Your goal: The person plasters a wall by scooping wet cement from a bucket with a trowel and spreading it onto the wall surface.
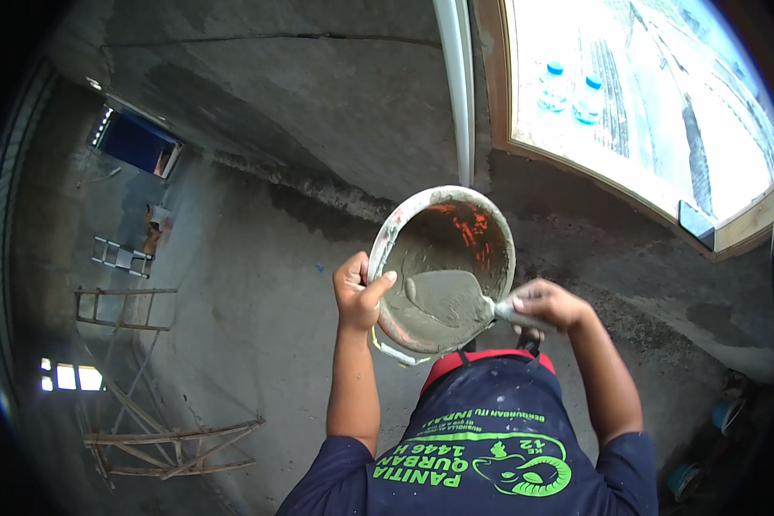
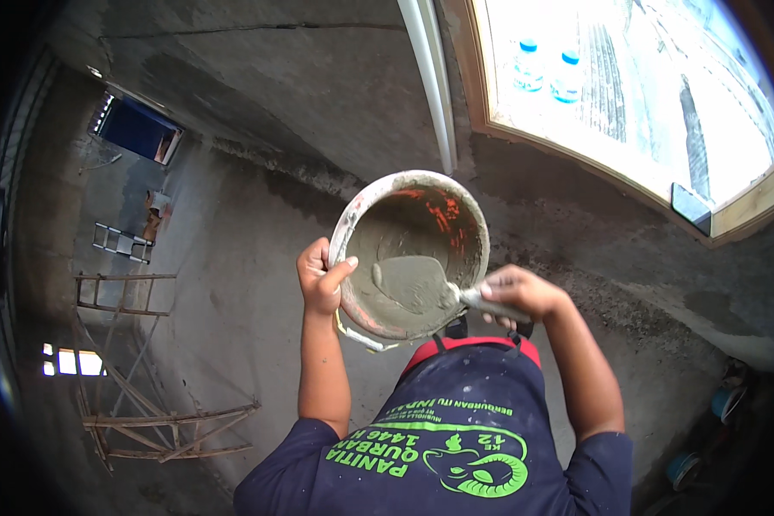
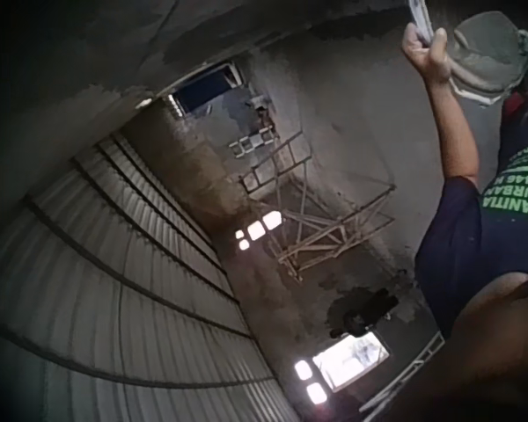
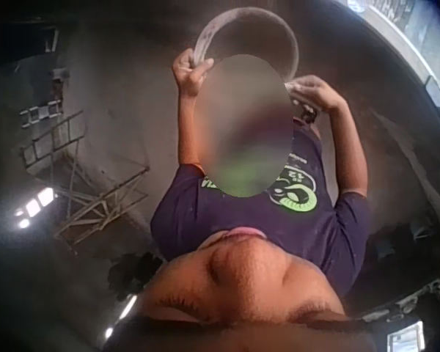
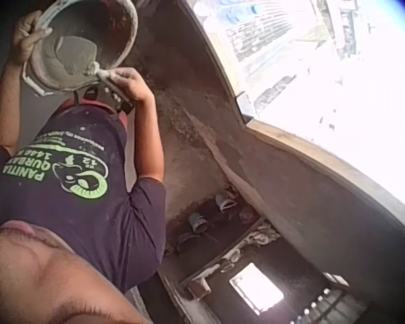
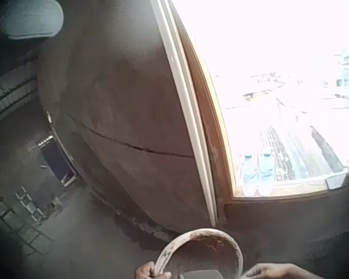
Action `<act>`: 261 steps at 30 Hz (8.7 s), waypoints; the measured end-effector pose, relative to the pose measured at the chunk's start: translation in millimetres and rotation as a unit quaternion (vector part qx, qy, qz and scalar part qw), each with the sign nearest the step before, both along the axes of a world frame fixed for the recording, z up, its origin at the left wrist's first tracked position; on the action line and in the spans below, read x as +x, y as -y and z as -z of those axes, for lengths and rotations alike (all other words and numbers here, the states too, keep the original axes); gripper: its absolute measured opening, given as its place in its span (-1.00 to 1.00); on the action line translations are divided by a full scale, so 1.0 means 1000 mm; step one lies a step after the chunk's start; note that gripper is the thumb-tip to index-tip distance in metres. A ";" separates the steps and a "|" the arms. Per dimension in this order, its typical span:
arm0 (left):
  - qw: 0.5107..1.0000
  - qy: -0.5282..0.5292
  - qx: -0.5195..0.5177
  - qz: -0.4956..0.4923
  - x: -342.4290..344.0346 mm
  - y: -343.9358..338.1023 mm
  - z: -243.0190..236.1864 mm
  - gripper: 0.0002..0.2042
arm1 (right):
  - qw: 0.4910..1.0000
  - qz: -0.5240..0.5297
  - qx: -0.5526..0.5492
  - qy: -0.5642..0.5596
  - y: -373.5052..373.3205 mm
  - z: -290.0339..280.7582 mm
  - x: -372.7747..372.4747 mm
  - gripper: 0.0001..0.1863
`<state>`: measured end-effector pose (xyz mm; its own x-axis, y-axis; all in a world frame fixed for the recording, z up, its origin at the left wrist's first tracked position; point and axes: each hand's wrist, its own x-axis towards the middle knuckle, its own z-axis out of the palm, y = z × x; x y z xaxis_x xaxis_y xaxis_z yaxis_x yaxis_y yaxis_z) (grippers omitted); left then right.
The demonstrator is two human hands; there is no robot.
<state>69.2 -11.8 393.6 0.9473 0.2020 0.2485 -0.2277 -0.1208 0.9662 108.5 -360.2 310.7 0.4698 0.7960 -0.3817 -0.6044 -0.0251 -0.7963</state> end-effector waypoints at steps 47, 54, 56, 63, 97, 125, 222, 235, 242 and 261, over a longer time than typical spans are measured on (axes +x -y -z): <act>0.952 -0.224 0.206 0.033 -0.066 0.005 0.434 -0.78 | 0.598 0.350 -0.505 0.515 0.061 0.457 0.097 -0.63; 0.955 -0.214 0.206 -0.002 -0.066 -0.002 0.431 -0.69 | 0.661 0.366 -0.415 0.507 0.041 0.396 0.099 -0.64; 0.954 -0.219 0.204 -0.002 -0.067 0.002 0.430 -0.69 | 0.632 0.347 -0.437 0.538 0.029 0.388 0.124 -0.65; 0.953 -0.224 0.199 0.030 -0.076 0.005 0.432 -0.81 | 0.584 0.224 -0.540 0.564 0.033 0.423 0.131 -0.66; 0.956 -0.213 0.199 0.036 -0.084 0.009 0.425 -0.82 | 0.551 0.091 -0.659 0.504 0.052 0.400 0.111 -0.60; 0.964 -0.205 0.150 -0.081 -0.098 0.002 0.303 -0.77 | 0.696 0.006 -0.690 0.201 0.041 0.311 -0.124 -0.53; 0.947 -0.267 0.134 -0.118 -0.060 0.059 0.428 -0.61 | 0.566 0.260 -0.540 0.567 0.085 0.462 0.098 -0.60; 0.951 -0.232 0.178 -0.099 -0.069 0.048 0.426 -0.64 | 0.561 0.197 -0.519 0.614 0.032 0.407 0.159 -0.62; 0.959 -0.210 0.173 -0.082 -0.071 0.041 0.433 -0.63 | 0.564 0.146 -0.577 0.572 0.051 0.415 0.140 -0.65; 0.956 -0.228 0.163 -0.083 -0.085 0.027 0.431 -0.66 | 0.547 0.205 -0.531 0.614 0.069 0.375 0.088 -0.60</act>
